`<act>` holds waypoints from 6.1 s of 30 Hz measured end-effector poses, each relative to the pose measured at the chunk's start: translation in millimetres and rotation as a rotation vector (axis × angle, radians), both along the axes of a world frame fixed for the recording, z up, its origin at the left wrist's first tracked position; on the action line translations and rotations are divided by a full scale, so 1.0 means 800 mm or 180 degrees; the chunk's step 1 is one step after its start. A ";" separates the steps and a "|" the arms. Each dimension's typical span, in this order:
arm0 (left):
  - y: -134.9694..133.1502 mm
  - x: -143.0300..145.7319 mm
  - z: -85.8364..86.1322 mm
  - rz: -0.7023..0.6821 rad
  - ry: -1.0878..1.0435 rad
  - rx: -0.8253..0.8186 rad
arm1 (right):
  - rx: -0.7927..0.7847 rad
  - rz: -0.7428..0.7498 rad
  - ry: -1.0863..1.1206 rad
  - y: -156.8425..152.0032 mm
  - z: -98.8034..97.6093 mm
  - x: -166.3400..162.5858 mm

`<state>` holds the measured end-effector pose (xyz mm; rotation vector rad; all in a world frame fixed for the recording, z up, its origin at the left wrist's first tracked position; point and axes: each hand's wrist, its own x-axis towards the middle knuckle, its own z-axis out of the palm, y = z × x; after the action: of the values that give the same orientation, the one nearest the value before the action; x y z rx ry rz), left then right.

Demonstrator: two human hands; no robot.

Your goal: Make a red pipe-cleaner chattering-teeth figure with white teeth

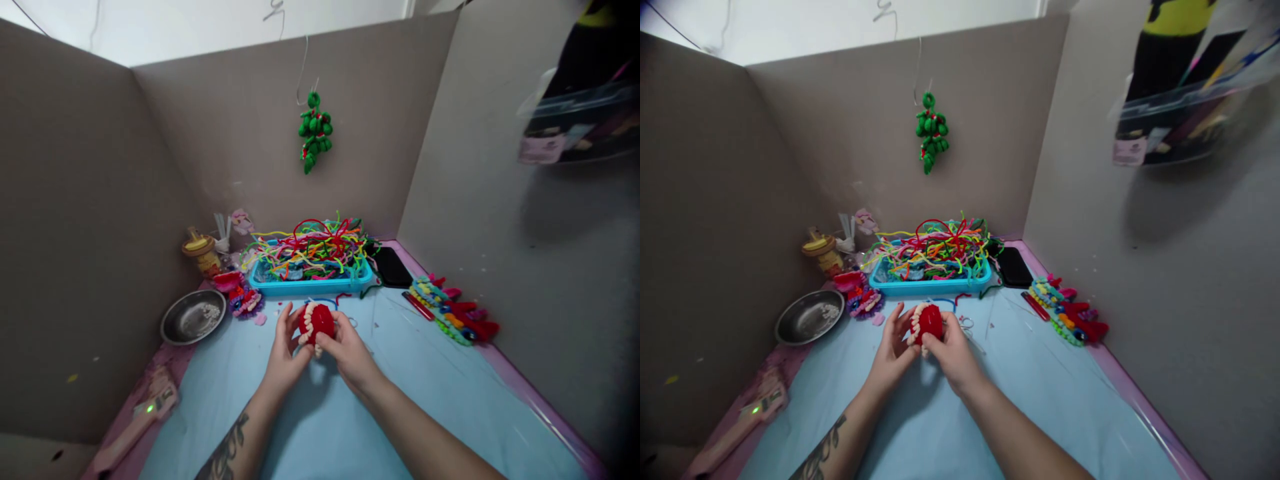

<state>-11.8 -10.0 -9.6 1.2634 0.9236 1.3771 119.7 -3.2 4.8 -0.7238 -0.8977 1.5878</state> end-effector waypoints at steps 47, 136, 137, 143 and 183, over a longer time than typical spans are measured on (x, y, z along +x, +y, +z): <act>0.001 0.005 0.019 -0.0242 -0.1455 -0.0848 | -0.1087 0.0534 0.1449 0.006 -0.014 -0.005; 0.042 -0.101 -0.020 0.1201 0.1015 -0.0489 | -0.0261 -0.0313 -0.1848 0.028 -0.039 -0.014; 0.041 -0.096 -0.022 0.1175 0.1142 -0.0432 | 0.0163 -0.0534 -0.2265 0.032 -0.040 -0.006; 0.035 -0.076 -0.016 0.1195 0.1827 0.0259 | 0.1136 -0.0646 -0.3201 0.072 -0.019 0.024; 0.050 -0.103 -0.008 0.1789 0.1381 0.0103 | 0.1678 -0.1189 -0.2471 0.336 0.248 -0.036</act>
<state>-94.3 29.8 -16.2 1.4185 1.6560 1.5671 90.6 265.6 203.4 -1.0589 -1.5537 0.6626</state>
